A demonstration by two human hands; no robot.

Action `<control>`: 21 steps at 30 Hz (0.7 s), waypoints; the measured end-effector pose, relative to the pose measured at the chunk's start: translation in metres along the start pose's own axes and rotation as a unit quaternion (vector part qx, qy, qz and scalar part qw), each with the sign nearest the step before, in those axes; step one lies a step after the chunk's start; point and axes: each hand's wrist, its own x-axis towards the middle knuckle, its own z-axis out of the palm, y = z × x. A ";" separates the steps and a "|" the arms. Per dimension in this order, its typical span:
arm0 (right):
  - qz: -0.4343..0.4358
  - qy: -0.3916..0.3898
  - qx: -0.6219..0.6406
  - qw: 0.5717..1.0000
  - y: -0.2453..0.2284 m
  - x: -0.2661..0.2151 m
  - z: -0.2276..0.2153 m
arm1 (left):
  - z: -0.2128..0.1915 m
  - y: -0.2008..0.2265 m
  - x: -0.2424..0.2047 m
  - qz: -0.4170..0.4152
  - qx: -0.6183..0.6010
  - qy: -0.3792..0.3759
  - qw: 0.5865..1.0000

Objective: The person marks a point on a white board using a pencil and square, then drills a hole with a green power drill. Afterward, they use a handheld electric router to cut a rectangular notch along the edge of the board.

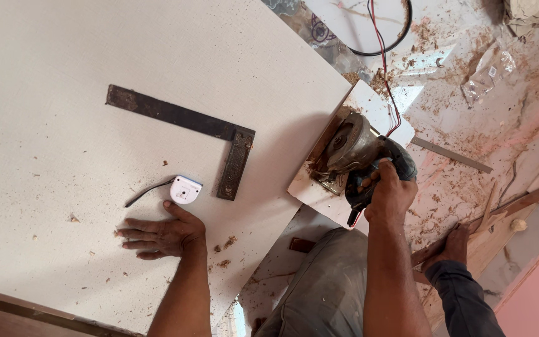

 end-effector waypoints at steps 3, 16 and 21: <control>0.003 0.007 -0.008 1.000 -0.003 0.000 0.001 | 0.001 -0.001 0.000 -0.006 0.008 -0.003 1.000; 0.033 0.045 -0.047 0.997 -0.018 0.011 0.001 | 0.013 -0.005 0.002 0.005 0.045 0.036 0.998; 0.029 0.045 -0.071 0.996 -0.019 0.011 -0.005 | 0.018 -0.008 0.002 0.003 0.054 0.035 0.998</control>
